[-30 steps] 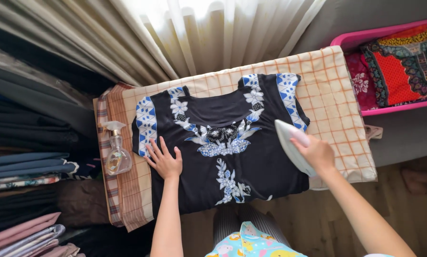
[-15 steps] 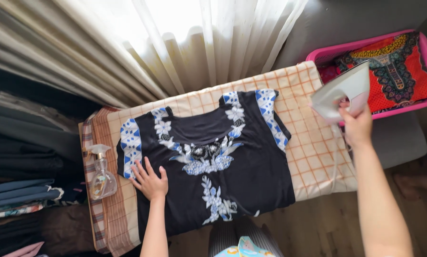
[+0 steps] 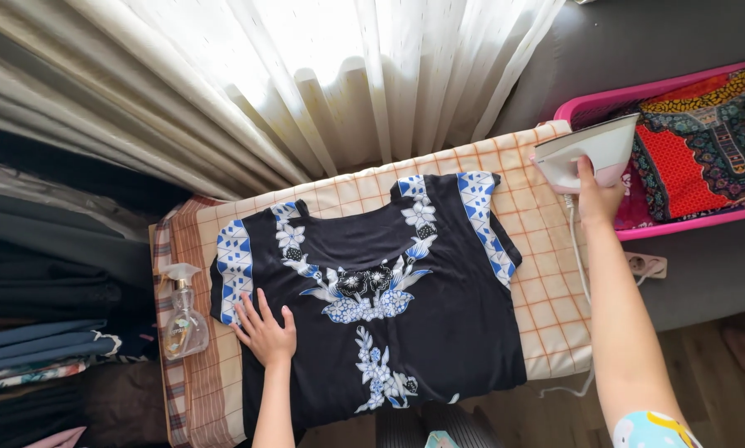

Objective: Ironing a black and white floral patterned garment on an ironing board.

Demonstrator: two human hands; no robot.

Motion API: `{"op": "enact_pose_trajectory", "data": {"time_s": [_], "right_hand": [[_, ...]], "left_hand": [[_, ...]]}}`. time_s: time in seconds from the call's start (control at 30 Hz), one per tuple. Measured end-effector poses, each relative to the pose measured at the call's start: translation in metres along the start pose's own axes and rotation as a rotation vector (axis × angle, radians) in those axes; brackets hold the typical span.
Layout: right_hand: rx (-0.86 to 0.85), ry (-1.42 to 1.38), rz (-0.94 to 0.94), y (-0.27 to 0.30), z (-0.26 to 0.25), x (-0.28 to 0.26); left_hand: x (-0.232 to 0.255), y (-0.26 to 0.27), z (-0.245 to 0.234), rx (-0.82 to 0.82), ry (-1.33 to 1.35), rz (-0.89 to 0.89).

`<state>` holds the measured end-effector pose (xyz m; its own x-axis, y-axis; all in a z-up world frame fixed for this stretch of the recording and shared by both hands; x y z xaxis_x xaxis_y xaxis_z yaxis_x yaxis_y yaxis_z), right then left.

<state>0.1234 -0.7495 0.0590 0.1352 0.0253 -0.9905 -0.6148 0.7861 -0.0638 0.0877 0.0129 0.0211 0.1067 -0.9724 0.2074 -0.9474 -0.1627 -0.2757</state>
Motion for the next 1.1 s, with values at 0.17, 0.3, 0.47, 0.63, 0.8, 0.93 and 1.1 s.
{"op": "enact_pose_trajectory", "data": {"time_s": [0.17,0.3,0.47,0.63,0.8,0.93,1.1], "right_hand": [[0.051,0.127,-0.187,0.007,0.007,-0.016],[0.084,0.141,-0.194,0.006,-0.001,-0.009],[0.022,0.222,-0.337,0.033,-0.016,0.011],[-0.5,1.31,-0.196,0.167,0.063,0.023],[-0.387,0.548,0.315,0.098,-0.044,0.146],[-0.199,0.491,0.631,0.126,-0.074,0.11],[-0.489,0.779,0.988,0.202,-0.083,0.1]], "left_hand": [[0.0,0.002,0.0,0.0,-0.011,0.003],[-0.004,0.003,0.001,-0.003,-0.022,0.022],[-0.018,-0.008,0.001,0.054,-0.039,-0.1],[-0.093,-0.02,0.022,-0.02,0.001,-0.641],[-0.163,-0.025,0.062,-0.028,0.599,-0.561],[-0.138,-0.014,0.003,0.044,0.416,-0.482],[-0.146,0.028,-0.007,-0.199,0.334,-0.518]]}}
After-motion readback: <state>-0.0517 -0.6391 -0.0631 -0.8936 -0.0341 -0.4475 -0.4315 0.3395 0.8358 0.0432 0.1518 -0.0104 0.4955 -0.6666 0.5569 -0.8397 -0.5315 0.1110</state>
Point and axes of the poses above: each hand's wrist, its own y-axis away from the middle knuckle, its own z-axis out of the palm, x = y × z, the point moved 9 cm from there along -y, towards the middle knuckle, and after that the axes turned 3 degrees about x, right-handed, at the moved point
